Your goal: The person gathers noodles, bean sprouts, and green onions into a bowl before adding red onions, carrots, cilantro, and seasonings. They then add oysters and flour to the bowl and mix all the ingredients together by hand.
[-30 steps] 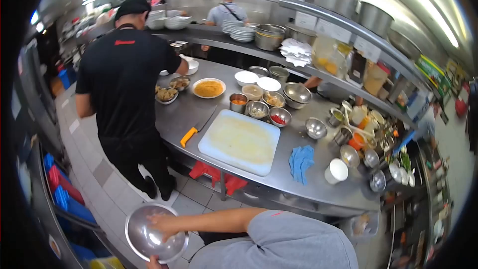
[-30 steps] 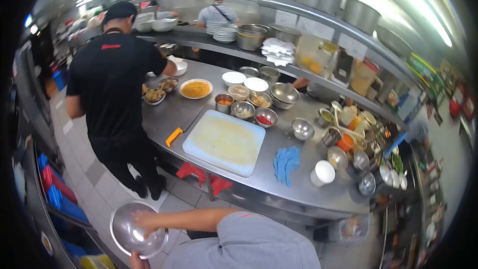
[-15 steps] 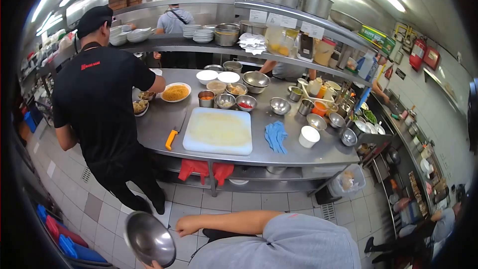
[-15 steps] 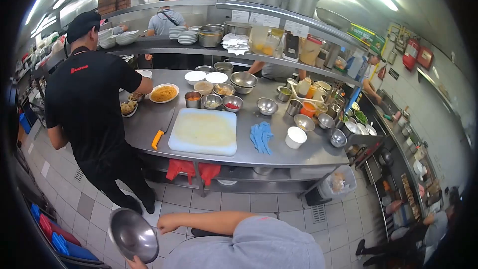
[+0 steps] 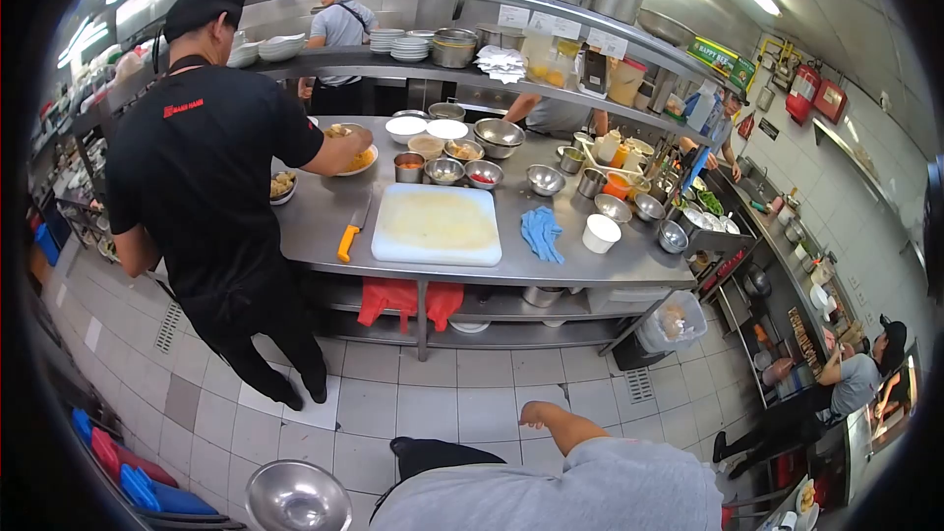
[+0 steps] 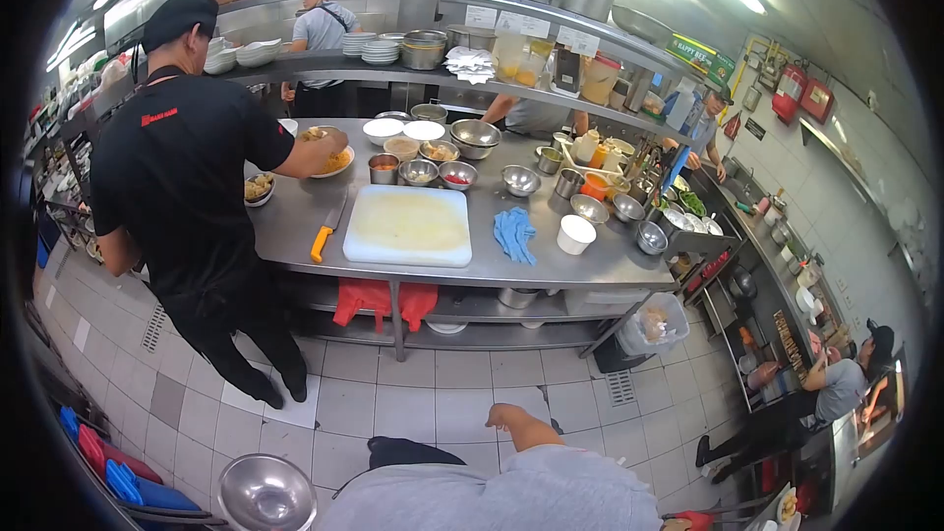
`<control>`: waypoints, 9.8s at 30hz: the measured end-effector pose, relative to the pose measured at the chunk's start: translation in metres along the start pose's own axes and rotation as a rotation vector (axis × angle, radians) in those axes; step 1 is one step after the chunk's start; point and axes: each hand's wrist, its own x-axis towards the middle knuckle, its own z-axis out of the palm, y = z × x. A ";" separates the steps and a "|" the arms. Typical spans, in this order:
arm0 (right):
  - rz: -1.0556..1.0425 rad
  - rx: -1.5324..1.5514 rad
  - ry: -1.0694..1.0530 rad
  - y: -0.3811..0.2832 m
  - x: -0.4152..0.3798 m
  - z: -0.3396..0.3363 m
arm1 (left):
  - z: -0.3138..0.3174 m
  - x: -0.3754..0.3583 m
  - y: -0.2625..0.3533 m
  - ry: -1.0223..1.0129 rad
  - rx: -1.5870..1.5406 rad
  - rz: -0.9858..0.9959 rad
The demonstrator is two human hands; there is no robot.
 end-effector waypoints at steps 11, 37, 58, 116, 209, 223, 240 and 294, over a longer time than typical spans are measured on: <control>-0.623 -0.391 0.079 -0.324 0.058 -0.010 | 0.018 0.185 0.044 -0.087 -0.222 -0.090; -0.602 -0.452 -0.338 -0.996 0.059 0.218 | -0.103 0.486 0.313 0.176 -0.046 0.126; -0.689 0.131 -0.675 -1.752 0.054 0.274 | 0.008 1.093 0.724 -0.555 0.246 0.040; -0.214 -0.023 0.130 -3.492 0.567 0.336 | 0.107 2.926 1.711 0.019 0.281 0.159; -2.516 -1.882 -1.262 -4.995 0.427 1.458 | 0.257 3.974 2.061 1.509 -0.698 -0.930; -2.872 -1.795 -0.835 -4.878 0.431 1.691 | 0.312 4.011 2.067 2.073 -1.042 -1.063; -2.852 -1.797 -1.024 -4.886 0.427 1.678 | 0.298 4.026 2.083 1.925 -1.138 -1.117; -1.528 -2.234 -1.783 -4.932 0.505 1.426 | 0.056 4.045 2.039 1.791 -1.957 0.067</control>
